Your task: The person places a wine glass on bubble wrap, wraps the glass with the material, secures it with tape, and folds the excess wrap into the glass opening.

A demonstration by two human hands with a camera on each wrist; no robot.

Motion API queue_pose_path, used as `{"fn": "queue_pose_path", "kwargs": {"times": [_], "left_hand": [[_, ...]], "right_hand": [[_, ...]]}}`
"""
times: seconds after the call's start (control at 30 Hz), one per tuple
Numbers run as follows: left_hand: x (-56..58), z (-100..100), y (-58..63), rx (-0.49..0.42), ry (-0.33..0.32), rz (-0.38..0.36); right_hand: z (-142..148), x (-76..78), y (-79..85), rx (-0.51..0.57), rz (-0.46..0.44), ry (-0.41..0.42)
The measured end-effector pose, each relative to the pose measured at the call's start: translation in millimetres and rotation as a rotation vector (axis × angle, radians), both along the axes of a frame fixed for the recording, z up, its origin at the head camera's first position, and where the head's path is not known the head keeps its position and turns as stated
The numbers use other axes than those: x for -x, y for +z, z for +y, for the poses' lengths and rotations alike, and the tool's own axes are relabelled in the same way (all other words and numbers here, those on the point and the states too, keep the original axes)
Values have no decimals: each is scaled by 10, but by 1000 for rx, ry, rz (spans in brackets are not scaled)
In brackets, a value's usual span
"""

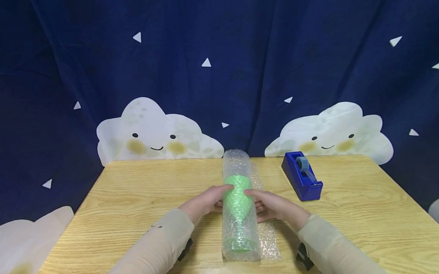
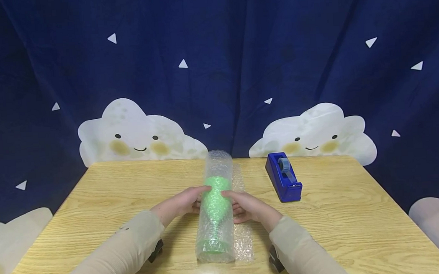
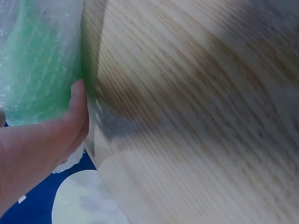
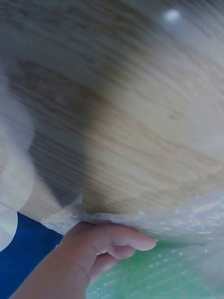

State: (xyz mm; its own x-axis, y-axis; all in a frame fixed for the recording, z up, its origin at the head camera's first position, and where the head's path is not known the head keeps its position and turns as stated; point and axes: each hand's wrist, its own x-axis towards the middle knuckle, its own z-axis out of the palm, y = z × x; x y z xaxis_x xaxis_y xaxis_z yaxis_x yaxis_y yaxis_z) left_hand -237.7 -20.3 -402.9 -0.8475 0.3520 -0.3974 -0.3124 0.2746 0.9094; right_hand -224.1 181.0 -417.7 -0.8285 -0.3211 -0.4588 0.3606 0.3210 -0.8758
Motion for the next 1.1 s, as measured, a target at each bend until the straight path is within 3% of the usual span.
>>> {"fn": "queue_pose_path", "kwargs": {"times": [0.23,0.7,1.1], "left_hand": [[-3,13,-11,-6,-18,-2],[4,20,-38,13,-6,-8],[-17,11,-20,12,-23,4]], "right_hand": [[-15,-5,4,-32,-2,-65],[-55,1,-8,49,-44,-73],[38,11,-41,150,-31,0]]}}
